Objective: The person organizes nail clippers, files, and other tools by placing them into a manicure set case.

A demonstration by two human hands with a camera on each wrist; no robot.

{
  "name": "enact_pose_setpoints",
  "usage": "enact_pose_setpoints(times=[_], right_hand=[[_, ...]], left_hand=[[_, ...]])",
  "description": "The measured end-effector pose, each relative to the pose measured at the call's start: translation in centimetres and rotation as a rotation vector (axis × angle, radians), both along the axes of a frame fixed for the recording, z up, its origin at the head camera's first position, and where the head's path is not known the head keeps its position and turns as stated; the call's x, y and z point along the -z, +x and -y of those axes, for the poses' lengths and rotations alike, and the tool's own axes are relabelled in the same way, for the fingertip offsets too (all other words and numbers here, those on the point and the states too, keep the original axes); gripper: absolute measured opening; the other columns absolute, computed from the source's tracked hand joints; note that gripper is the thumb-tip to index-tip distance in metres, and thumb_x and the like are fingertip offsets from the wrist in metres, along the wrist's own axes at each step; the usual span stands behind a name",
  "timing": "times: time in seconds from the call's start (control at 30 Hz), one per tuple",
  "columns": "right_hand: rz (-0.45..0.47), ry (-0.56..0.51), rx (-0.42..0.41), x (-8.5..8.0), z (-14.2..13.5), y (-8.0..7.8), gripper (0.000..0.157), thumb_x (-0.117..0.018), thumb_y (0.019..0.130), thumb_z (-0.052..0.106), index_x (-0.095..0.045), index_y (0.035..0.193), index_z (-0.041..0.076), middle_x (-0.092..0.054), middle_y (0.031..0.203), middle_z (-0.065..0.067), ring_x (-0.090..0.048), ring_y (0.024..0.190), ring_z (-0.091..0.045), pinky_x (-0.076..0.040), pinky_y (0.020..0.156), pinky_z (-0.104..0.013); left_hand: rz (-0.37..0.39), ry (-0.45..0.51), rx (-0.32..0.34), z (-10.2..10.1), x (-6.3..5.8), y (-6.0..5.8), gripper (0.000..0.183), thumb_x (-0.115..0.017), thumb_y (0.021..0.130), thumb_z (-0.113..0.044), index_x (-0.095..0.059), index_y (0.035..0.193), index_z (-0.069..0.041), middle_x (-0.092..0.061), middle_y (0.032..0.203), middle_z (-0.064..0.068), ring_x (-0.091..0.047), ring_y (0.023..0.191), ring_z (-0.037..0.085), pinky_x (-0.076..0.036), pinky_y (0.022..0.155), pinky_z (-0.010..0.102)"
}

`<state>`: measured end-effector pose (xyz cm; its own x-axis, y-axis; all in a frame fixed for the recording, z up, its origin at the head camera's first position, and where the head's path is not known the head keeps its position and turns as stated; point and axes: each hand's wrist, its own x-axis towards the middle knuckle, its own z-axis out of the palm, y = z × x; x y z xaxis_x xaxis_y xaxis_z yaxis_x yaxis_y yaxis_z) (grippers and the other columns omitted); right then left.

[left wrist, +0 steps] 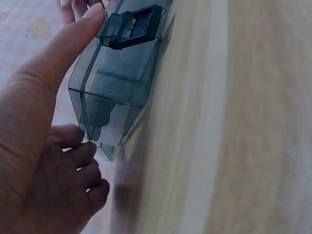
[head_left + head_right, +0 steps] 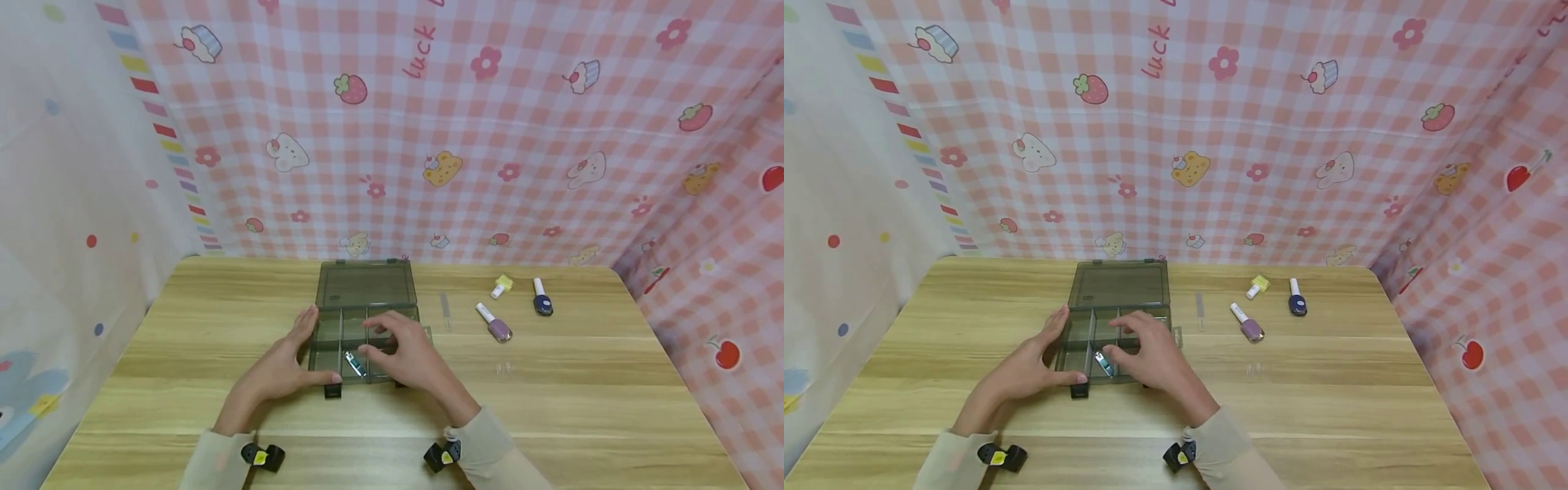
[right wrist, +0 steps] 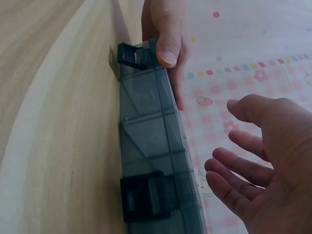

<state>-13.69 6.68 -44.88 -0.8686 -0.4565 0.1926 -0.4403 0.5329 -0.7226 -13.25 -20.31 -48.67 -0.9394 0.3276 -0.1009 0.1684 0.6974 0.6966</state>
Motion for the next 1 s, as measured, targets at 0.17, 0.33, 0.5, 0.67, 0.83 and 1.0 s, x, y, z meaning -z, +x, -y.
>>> enact_pose_setpoints(times=[0.17, 0.33, 0.5, 0.67, 0.83, 1.0], right_hand=[[-0.042, 0.040, 0.011, -0.4, -0.9, 0.2, 0.053, -0.076, 0.093, 0.037, -0.062, 0.141, 0.020, -0.058, 0.149, -0.005, -0.056, 0.134, -0.028, -0.052, 0.107, -0.052], [-0.076, 0.063, 0.032, -0.6, -1.9, 0.4, 0.064, -0.078, 0.091, 0.040, -0.055, 0.148, 0.025, -0.045, 0.161, -0.003, -0.043, 0.147, -0.030, -0.041, 0.115, -0.062], [-0.114, 0.086, 0.056, -0.5, -3.0, 0.3, 0.075, -0.080, 0.087, 0.045, -0.047, 0.153, 0.032, -0.035, 0.167, 0.000, -0.036, 0.152, -0.031, -0.040, 0.114, -0.066], [-0.142, 0.096, 0.085, -0.3, -4.0, -0.1, 0.084, -0.083, 0.085, 0.046, -0.040, 0.157, 0.036, -0.028, 0.170, 0.002, -0.033, 0.154, -0.033, -0.040, 0.112, -0.070], [-0.155, 0.114, 0.140, -0.1, -5.1, -0.7, 0.090, -0.083, 0.085, 0.046, -0.035, 0.159, 0.034, -0.029, 0.169, -0.003, -0.034, 0.153, -0.034, -0.042, 0.112, -0.068], [-0.115, 0.114, 0.215, 0.2, -6.2, -1.3, 0.091, -0.082, 0.085, 0.048, -0.033, 0.160, 0.033, -0.028, 0.170, -0.001, -0.031, 0.154, -0.032, -0.040, 0.115, -0.065]], left_hand=[[-0.006, -0.006, -0.002, 0.1, 0.0, 0.1, 0.134, -0.083, 0.072, -0.068, -0.002, 0.167, -0.021, 0.002, 0.175, 0.007, -0.004, 0.160, 0.039, -0.020, 0.123, 0.066], [-0.011, -0.008, -0.003, 0.1, 0.1, 0.1, 0.134, -0.083, 0.071, -0.069, -0.002, 0.167, -0.021, 0.002, 0.175, 0.006, -0.003, 0.160, 0.038, -0.019, 0.124, 0.065], [-0.016, -0.005, 0.004, 0.0, -0.1, 0.1, 0.134, -0.083, 0.071, -0.069, -0.001, 0.167, -0.020, 0.002, 0.175, 0.007, -0.004, 0.160, 0.039, -0.019, 0.124, 0.066], [-0.009, -0.005, 0.008, 0.0, -0.3, 0.1, 0.135, -0.082, 0.071, -0.069, -0.001, 0.167, -0.020, 0.002, 0.175, 0.007, -0.003, 0.160, 0.038, -0.019, 0.124, 0.065], [0.002, -0.005, 0.008, 0.0, -0.3, 0.1, 0.134, -0.083, 0.073, -0.067, 0.000, 0.167, -0.020, 0.003, 0.175, 0.006, -0.003, 0.161, 0.036, -0.019, 0.125, 0.064], [0.004, -0.003, 0.007, 0.0, -0.2, 0.1, 0.134, -0.083, 0.072, -0.067, -0.001, 0.167, -0.019, 0.004, 0.175, 0.005, -0.002, 0.161, 0.035, -0.018, 0.125, 0.062]])
